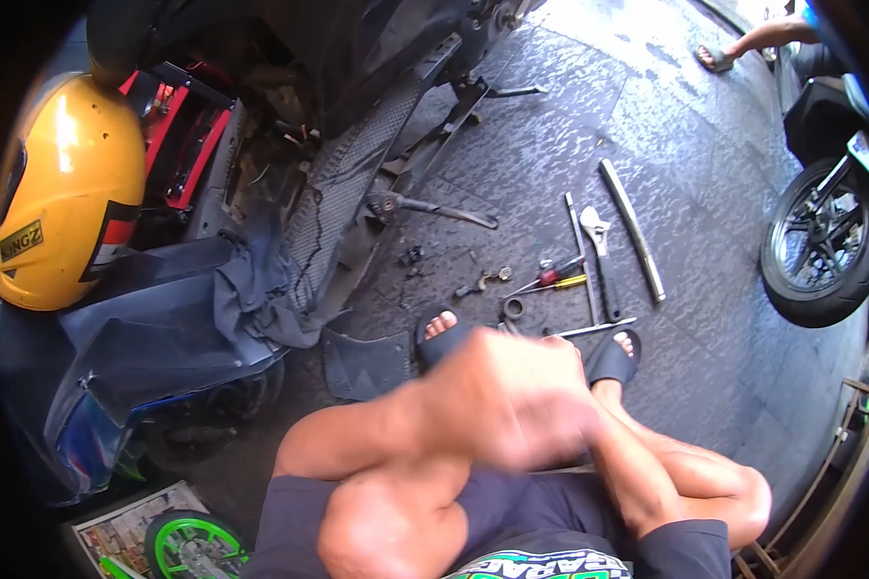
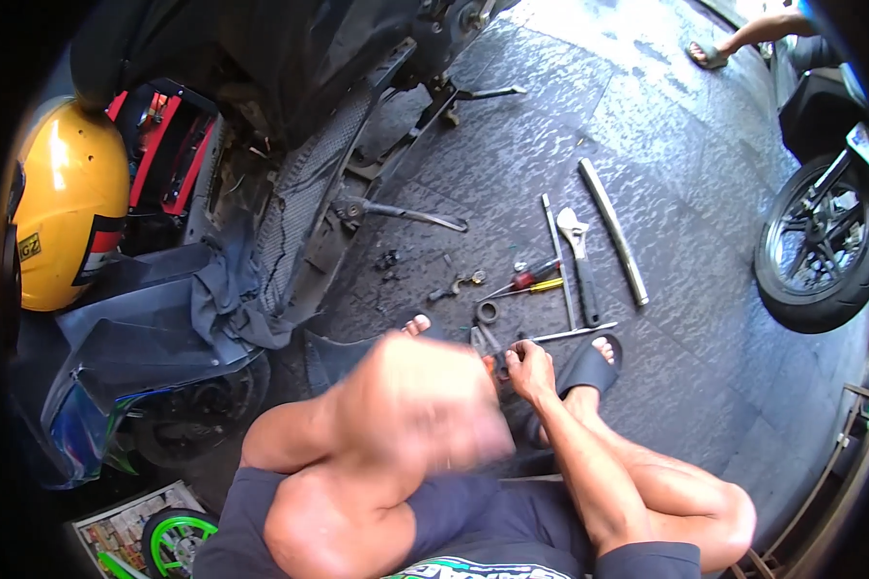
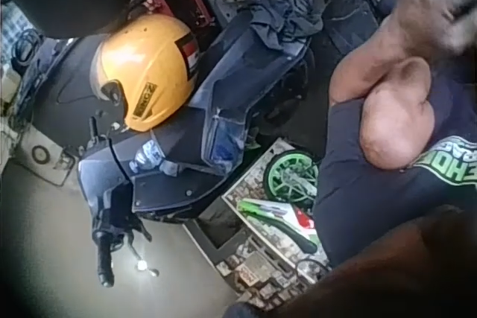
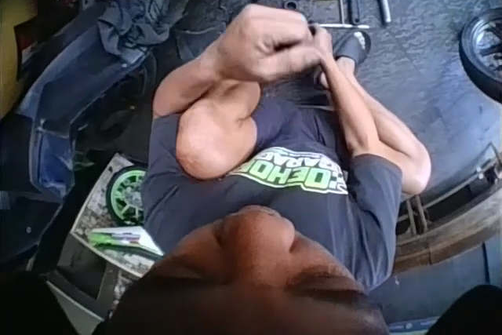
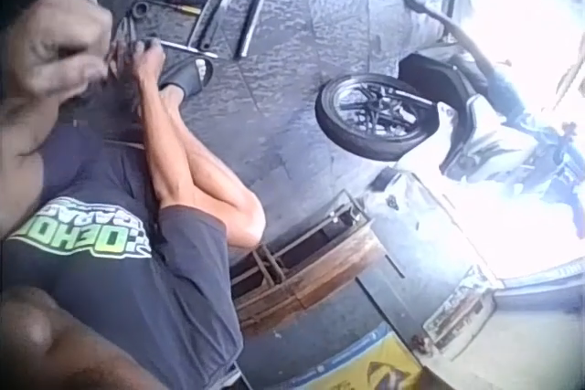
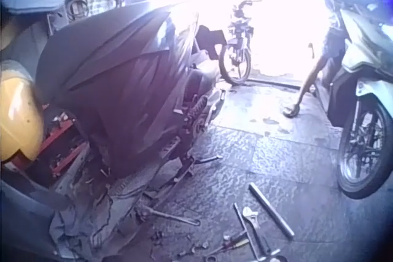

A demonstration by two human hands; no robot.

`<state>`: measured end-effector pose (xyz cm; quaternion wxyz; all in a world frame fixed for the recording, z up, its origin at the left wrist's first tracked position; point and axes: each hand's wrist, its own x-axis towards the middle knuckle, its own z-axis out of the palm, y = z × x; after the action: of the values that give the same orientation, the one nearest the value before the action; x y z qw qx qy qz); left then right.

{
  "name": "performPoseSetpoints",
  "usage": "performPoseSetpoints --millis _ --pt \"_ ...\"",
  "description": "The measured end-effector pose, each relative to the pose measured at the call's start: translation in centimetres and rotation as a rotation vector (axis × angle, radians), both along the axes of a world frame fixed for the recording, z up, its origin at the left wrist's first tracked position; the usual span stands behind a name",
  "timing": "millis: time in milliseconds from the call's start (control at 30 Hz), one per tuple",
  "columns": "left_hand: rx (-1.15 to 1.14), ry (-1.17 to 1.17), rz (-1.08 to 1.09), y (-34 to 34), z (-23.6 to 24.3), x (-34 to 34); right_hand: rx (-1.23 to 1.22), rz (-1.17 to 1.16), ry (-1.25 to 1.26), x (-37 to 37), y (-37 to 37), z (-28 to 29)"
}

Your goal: Repairing and connecting wiring components on a motorcycle chassis.

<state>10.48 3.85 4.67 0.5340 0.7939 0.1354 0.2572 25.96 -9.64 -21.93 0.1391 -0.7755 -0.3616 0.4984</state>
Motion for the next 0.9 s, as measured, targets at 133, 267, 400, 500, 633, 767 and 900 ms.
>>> performPoseSetpoints --millis 133,267,400,500,633,767,900 --pt "-0.392 0.495 0.697 1.3 -13.0 -4.4 0.281 -0.121 -0.207 2.6 3.2 0.4" --pt "-0.543 0.611 0.959 -1.3 -23.9 -8.6 0.462 0.012 -0.385 3.3 7.7 -0.2" --pt "-0.549 0.601 0.98 -3.4 -25.5 -8.6 0.61 0.283 -0.604 2.3 12.4 -0.8" --pt "-0.527 0.579 0.921 -3.3 -24.9 -7.7 0.351 0.481 -0.783 1.8 14.8 -1.4" --pt "-0.566 0.541 0.941 -2.0 -24.2 -6.4 0.123 0.478 -0.769 3.9 16.3 -4.8" --pt "-0.652 0.569 0.981 -1.6 -23.8 -8.3 0.152 0.396 -0.52 0.6 16.4 -1.7" --pt "-0.978 0.286 0.983 -0.2 -24.0 -7.3 0.344 0.061 0.124 -3.9 16.7 2.1"
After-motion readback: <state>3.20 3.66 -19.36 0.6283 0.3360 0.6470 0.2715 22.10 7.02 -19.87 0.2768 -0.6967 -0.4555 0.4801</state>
